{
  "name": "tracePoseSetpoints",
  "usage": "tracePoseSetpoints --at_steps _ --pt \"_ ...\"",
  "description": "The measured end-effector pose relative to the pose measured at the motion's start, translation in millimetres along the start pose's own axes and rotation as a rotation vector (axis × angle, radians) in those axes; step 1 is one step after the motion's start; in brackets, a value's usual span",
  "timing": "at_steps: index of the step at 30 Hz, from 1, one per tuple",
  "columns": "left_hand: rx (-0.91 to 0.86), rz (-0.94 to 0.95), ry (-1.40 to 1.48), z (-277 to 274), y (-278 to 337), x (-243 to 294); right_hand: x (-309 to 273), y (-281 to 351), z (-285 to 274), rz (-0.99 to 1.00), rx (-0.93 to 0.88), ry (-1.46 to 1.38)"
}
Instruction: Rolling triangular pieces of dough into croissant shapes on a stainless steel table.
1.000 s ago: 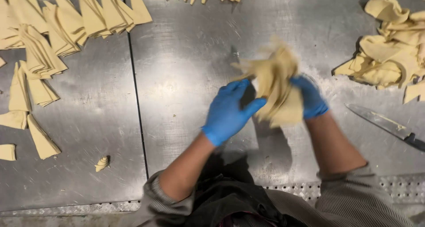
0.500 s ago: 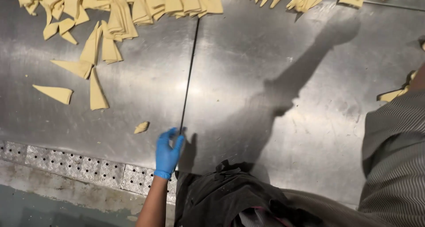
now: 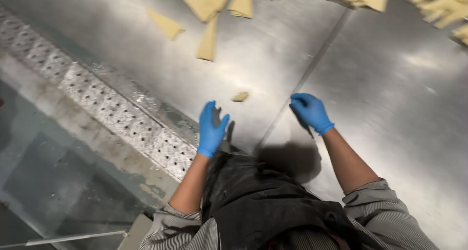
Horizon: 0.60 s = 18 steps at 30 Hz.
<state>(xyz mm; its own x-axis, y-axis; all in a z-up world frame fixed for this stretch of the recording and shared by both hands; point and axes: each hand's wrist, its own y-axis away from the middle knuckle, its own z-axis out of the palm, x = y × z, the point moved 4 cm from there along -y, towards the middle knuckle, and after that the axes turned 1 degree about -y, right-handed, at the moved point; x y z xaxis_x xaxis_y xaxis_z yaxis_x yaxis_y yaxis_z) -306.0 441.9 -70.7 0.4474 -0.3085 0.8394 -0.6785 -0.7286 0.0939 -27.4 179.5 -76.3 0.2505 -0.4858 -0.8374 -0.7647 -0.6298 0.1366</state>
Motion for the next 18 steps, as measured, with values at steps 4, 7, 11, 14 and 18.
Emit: tracePoseSetpoints --at_steps 4,7,11,14,18 --pt "-0.094 -0.127 0.138 -94 -2 -41 -79 -41 120 -0.020 -0.162 0.235" --pt "-0.146 -0.153 0.152 -161 -18 -93 -105 -91 181 -0.109 -0.063 0.313" --pt "-0.189 -0.335 0.223 -247 -39 -135 -94 -148 257 0.023 -0.002 0.165" --pt "-0.181 -0.358 0.312 -286 -57 -177 -62 -216 305 0.272 0.143 -0.023" --pt "-0.202 -0.300 0.319 -318 -96 -201 -66 -229 332 0.484 0.305 -0.073"
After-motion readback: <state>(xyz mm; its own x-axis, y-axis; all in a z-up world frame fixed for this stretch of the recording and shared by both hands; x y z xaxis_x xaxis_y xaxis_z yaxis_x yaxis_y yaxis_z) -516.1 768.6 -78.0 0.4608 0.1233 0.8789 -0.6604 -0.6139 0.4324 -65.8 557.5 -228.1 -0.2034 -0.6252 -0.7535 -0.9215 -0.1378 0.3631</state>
